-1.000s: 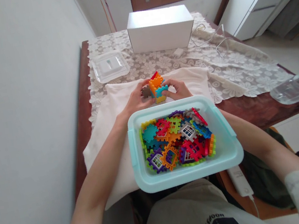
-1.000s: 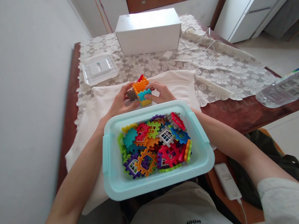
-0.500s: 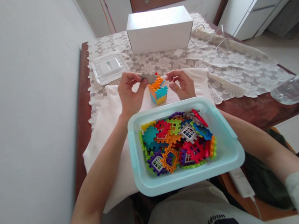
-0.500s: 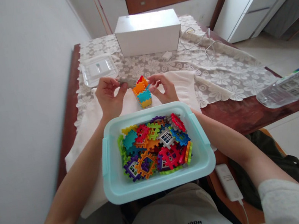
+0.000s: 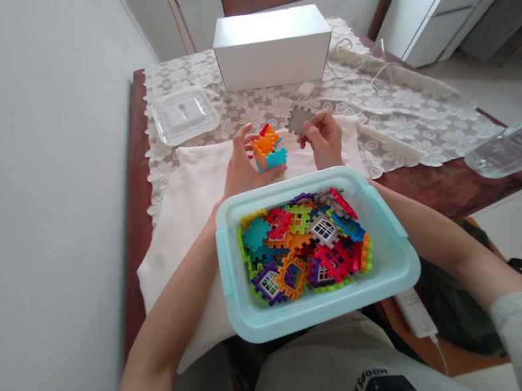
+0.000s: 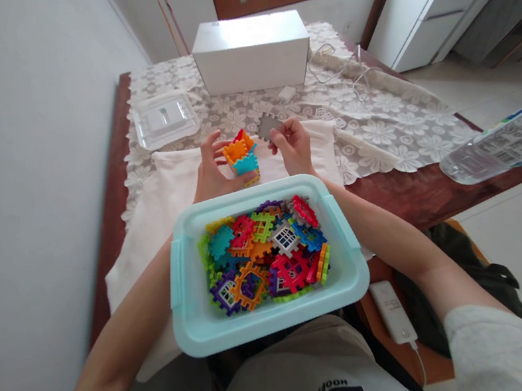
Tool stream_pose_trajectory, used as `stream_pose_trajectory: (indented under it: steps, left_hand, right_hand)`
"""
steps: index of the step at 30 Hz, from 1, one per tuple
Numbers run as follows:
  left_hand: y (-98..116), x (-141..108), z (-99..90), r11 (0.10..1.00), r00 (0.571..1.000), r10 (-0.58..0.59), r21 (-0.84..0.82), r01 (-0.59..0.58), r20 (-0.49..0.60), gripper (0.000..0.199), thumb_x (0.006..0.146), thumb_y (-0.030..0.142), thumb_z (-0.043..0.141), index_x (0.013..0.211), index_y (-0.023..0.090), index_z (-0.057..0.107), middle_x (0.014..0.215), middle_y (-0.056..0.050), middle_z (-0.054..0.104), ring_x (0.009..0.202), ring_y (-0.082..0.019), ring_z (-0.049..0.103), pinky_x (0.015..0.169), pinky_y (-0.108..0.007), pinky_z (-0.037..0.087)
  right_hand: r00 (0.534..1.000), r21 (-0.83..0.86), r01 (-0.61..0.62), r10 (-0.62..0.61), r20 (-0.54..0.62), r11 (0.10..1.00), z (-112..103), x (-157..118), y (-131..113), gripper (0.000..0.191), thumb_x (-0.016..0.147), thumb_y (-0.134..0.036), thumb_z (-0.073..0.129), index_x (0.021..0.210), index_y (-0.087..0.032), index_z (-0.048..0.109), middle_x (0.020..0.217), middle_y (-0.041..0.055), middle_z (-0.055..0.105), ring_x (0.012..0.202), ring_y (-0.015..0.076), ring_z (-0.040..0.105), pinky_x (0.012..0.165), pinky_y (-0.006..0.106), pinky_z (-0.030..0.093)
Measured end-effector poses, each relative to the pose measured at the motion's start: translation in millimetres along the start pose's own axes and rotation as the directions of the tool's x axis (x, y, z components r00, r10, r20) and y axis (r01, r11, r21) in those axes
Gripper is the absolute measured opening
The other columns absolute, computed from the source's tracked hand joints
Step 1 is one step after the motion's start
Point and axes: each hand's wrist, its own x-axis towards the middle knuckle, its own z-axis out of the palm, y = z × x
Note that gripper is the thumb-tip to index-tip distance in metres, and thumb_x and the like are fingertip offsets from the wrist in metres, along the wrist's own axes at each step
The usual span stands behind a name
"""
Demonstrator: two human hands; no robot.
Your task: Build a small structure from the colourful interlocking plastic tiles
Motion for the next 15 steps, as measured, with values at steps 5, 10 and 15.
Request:
stream_pose_trajectory:
  steps: [5,10,15]
  left_hand:
    - [0.8,-3.0,6.5,0.992,0.993,-0.094,-0.072,0.099,0.069,0.105,0.08,0.063,0.103,0.158,0.025,0.043,0.135,-0.014,0.08,0.108,-0.027,0.081,0.1,-0.055,0.068]
    - [4.6,-2.2,-3.1,0.989,0.991,-0.09,-0.108,0.1,0.095,0.092,0.075,0.046,0.105,0.145,0.03,0.048,0.125,-0.008,0.086,0.104,-0.027,0.084,0.103,-0.057,0.069]
    - [0.6,-0.6,-9.7,0.983,0.986,-0.077,-0.156,0.1,0.147,0.093,0.074,0.051,0.106,0.144,0.031,0.048,0.127,-0.006,0.085,0.109,-0.026,0.083,0.106,-0.054,0.068]
  right_hand:
    - [0.987,-0.063,-0.061,0.07,0.145,0.996,2.5,-7.5,5.9,0.066,0.098,-0.091,0.072,0.094,-0.031,0.043,0.076,-0.0033,0.053,0.069,0.0226,0.071,0.054,0.036,0.058]
    - [0.968,0.026,-0.137,0.128,0.217,0.99,5.2,-9.9,0.8,0.072,0.089,-0.091,0.079,0.091,-0.032,0.039,0.076,-0.0029,0.058,0.07,0.0249,0.074,0.052,0.038,0.059]
    - [0.958,0.037,-0.22,0.209,0.198,0.975,6.2,-10.1,-4.8,0.077,0.081,-0.094,0.083,0.087,-0.032,0.039,0.088,0.0018,0.073,0.074,0.0251,0.073,0.056,0.043,0.065]
